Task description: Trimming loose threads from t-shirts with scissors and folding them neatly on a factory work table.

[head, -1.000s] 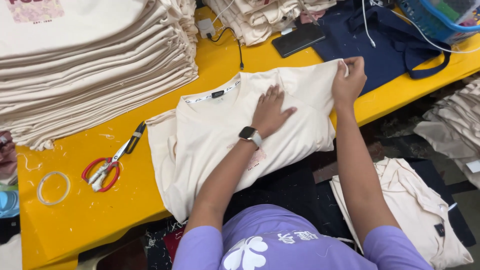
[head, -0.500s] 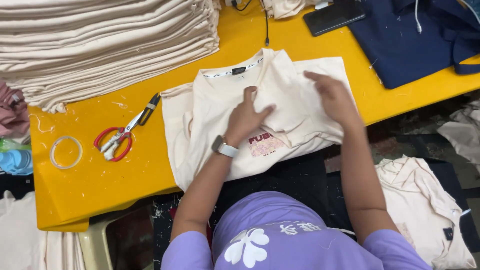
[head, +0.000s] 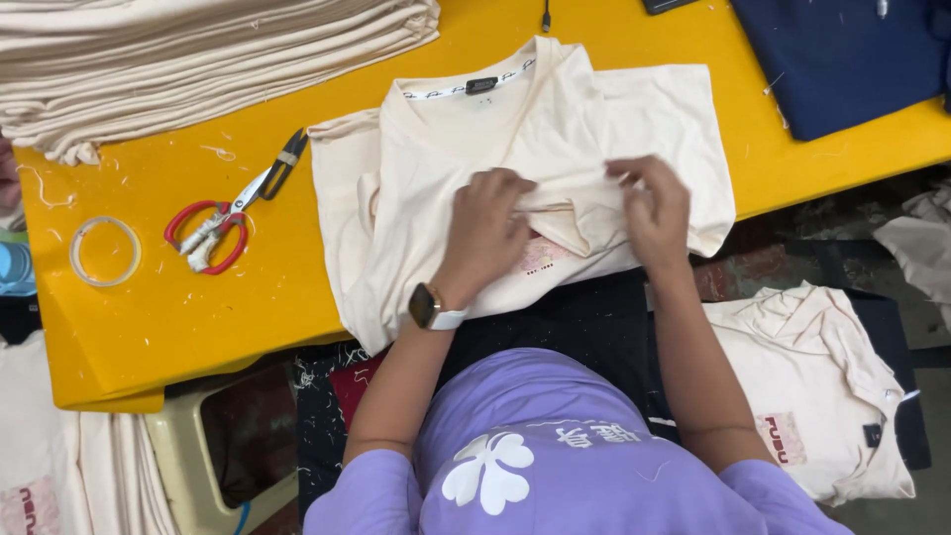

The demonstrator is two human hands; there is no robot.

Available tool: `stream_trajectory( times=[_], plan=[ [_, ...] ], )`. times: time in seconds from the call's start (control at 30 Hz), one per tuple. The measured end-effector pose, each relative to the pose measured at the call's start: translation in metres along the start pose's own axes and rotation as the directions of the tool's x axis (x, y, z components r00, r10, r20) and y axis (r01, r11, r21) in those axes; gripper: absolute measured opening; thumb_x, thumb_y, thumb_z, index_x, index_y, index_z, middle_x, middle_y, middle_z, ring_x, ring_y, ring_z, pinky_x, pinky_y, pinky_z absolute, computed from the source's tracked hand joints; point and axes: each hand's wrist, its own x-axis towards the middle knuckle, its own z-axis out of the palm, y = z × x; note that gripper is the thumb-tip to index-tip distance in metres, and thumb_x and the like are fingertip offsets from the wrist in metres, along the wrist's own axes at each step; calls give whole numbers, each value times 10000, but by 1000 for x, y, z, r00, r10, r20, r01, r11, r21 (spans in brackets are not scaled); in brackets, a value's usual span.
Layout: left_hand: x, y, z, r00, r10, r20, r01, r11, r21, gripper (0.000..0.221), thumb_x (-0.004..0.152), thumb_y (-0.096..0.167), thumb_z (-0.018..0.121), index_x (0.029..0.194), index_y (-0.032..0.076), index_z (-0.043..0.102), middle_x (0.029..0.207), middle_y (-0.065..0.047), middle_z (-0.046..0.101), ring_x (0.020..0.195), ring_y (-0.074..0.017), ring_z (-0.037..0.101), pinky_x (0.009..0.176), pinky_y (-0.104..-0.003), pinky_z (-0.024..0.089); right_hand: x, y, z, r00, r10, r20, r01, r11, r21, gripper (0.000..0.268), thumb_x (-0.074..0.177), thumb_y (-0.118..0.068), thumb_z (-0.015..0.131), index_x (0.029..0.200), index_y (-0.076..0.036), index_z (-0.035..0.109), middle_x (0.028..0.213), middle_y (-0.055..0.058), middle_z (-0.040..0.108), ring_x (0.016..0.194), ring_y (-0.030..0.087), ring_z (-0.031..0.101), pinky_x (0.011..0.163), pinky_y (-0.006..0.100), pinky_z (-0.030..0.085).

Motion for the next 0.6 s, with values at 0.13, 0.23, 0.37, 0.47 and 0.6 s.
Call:
stream_trajectory(
  times=[0.13, 0.23, 0.37, 0.47, 0.6],
  plan=[
    [16, 25, 19, 995, -2, 99, -8, 995, 103, 465, 840, 191, 653, 1298, 116, 631, 1257, -73, 567, 1236, -280, 489, 1000, -498, 395, -22, -22, 32, 969, 50, 240, 52, 915, -400, 558, 745, -401, 686, 1281, -247, 709, 1096, 55, 557, 967, 322, 539, 778, 465, 430],
    [28, 18, 15, 997, -58, -56, 71, 962, 262, 337, 864, 124, 646, 1197, 77, 670, 1150, -87, 566, 1118, -284, 529, 895, -493, 455, -36, -21, 26, 997, -54, 51, 72, 877, -475, 327, 669, -54, 718, 991, -95, 677, 1011, 100, 535, 941, 339, 578, 774, 448, 467],
    [7, 11, -11, 965, -184, -187, 189, 982, 12, 269, 878, 65, 622, 1146, 51, 608, 994, -100, 528, 967, -327, 582, 751, -476, 505, -74, 1, -20, 961, 34, -276, -99, 969, -225, 253, 703, 32, 708, 933, -67, 674, 897, 94, 535, 789, 280, 553, 713, 365, 479],
    [-18, 1, 37, 962, -260, -81, 153, 762, -629, 205, 950, 52, 609, 1137, 34, 526, 1063, -126, 539, 999, -294, 610, 796, -428, 541, -101, 16, -21, 851, 432, -299, -281, 855, 436, 133, 853, 7, 664, 980, -31, 669, 825, 81, 646, 677, 178, 648, 627, 284, 579],
    [-35, 4, 79, 948, -198, 251, 209, -210, -955, 177, 915, -31, 640, 1024, 61, 536, 926, -10, 608, 840, -124, 693, 715, -251, 576, -99, -3, -20, 696, 645, 315, -347, -83, 934, 670, 842, -298, 491, 1487, -118, 484, 1565, 141, 508, 1425, 367, 490, 1189, 611, 344]
  ],
)
